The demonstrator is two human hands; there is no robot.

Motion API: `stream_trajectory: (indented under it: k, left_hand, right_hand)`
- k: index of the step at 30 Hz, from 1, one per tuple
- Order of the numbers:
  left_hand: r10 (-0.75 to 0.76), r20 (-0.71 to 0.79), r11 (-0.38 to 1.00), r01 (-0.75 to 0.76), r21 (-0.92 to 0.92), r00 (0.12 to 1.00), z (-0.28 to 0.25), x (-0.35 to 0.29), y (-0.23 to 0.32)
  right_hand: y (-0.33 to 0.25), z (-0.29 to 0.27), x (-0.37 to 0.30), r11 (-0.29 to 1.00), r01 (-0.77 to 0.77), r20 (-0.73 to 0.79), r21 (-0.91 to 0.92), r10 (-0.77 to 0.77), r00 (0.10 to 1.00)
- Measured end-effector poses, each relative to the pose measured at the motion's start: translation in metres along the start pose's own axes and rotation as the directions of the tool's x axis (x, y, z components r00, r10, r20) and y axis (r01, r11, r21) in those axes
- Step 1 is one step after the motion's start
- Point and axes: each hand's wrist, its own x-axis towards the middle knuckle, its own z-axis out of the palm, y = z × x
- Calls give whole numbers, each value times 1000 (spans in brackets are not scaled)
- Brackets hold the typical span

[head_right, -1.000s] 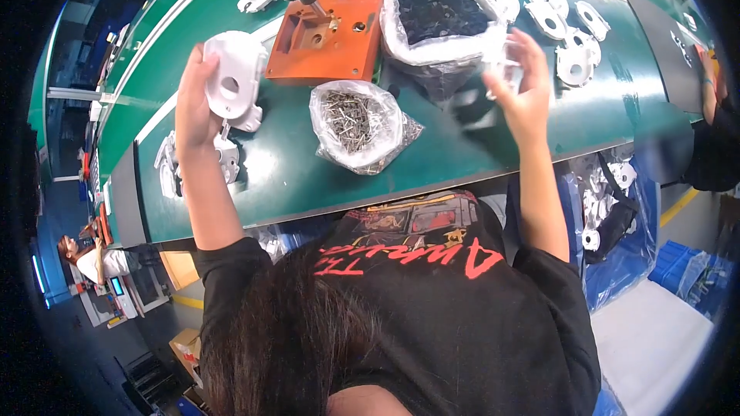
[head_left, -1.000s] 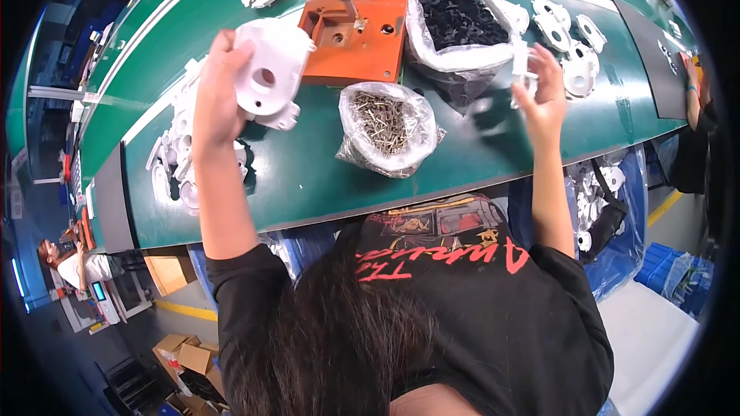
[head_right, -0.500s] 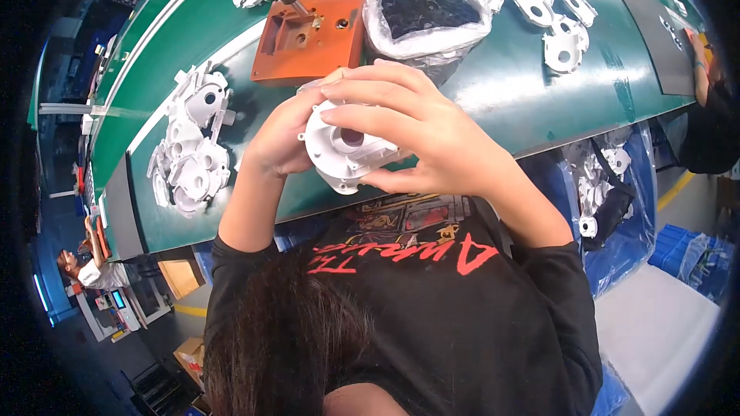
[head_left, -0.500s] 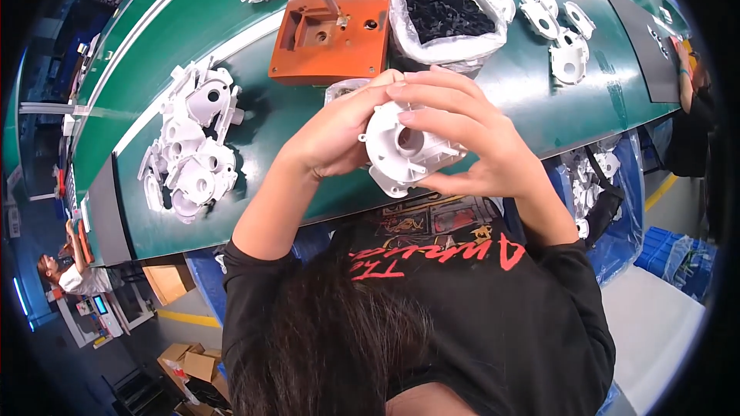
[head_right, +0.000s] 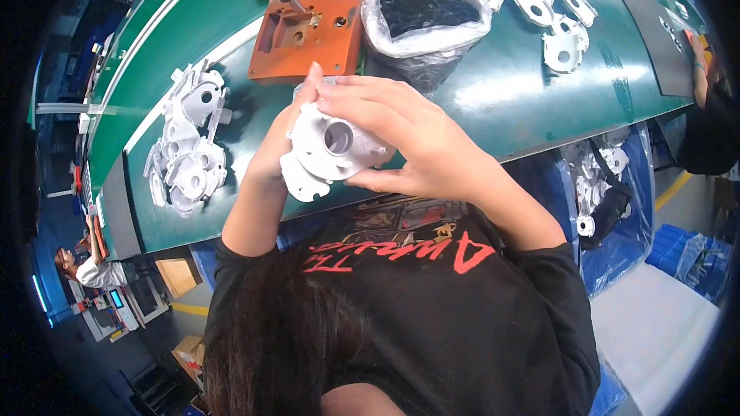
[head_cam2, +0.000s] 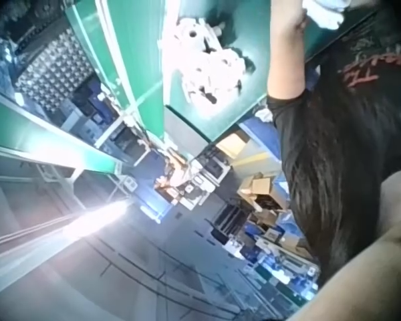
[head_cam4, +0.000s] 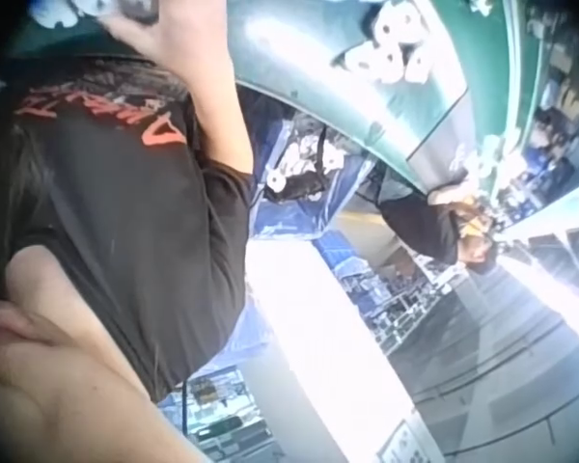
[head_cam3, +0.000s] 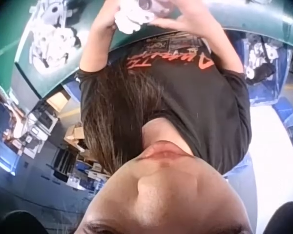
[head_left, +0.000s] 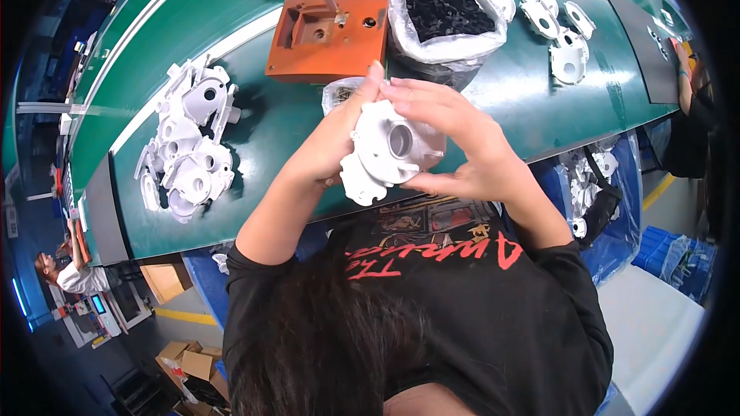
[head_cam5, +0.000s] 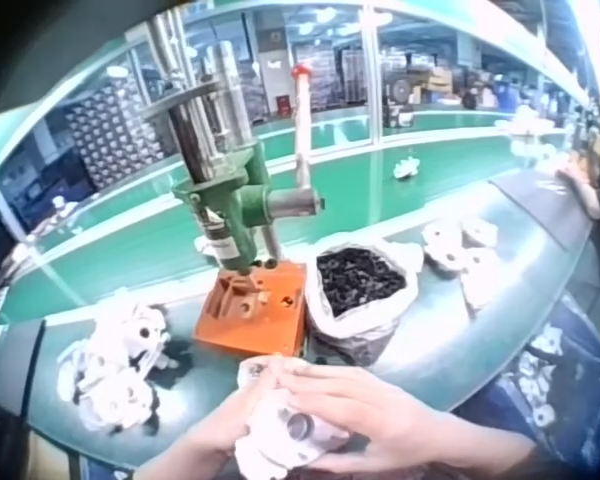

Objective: Assembling small white plastic components using a manual press machine on a production line.

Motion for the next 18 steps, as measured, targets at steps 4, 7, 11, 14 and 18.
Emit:
stream_trajectory:
  k: [4,7,11,14,18]
  left_hand:
    - [107,340,869,78,-489,934,-13,12,-9]
    - [182,209,945,-112,-307,961,-6,5,-2]
    - [474,76,878,-464,-115,877,7,-2,2]
    - [533,56,845,-535,27,844,8,1,-12]
    - [526,43,850,-526,-15,849,18,3,-19]
  right_hand:
    - [3,-6,1,987,-124,-11,-106,124,992]
    - [12,3,-8,943,-314,-159,111,328,931]
    - [9,7,-10,876,-440,-196,196,475,858]
    - [11,12,-9,796,-420,-164,436,530,832]
    - [8,10,-2,785,-346,-157,515,483,862]
